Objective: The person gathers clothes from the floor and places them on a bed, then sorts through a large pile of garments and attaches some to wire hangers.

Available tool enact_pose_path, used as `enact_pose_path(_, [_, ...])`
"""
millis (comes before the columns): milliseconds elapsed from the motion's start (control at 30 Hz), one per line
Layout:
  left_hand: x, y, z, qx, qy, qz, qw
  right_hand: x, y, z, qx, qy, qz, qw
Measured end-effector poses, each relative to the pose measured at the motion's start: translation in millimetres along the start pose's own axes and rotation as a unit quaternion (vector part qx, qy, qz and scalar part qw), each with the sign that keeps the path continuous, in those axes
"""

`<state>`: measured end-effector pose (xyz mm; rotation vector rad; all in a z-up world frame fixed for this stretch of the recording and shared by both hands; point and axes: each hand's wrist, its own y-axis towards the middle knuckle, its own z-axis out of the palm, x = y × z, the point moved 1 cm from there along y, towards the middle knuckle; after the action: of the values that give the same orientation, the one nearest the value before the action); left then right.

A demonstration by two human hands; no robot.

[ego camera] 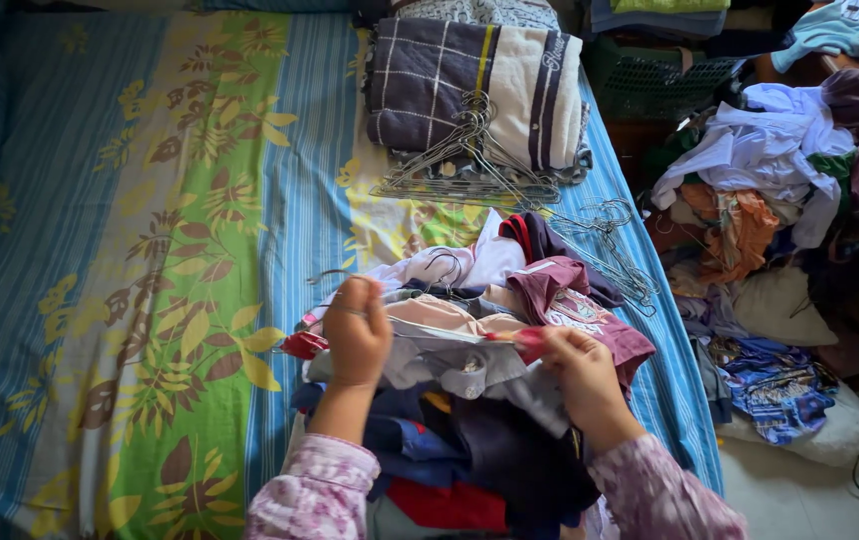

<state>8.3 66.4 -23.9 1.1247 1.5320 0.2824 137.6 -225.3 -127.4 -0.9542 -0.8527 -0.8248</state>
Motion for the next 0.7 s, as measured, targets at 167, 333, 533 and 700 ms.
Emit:
enact_pose_path(167, [69.0,9.5,-44.1,-0.263,-0.089,-0.286,0.917,-54.9,50.2,-60.1,-0.176,0.229,0.187,0.939])
enact_pose_path(333, [89.6,59.5,-125.5,-0.241,-0.595,-0.242,0.727,-31.7,49.7,-61.4,-0.116,-0.279,0.17,0.938])
enact_pose_path(533, [62.7,98.3,-97.3,-0.101,-0.707,-0.202,0.67,59.5,33.3,59.4,-0.022,-0.529,-0.255,0.809])
enact_pose_path(700, [22.6,98.0,-47.1,-0.042,-0.684,-0.202,0.7,143.7,-23.1,143.8,0.299,-0.253,-0.074,0.917])
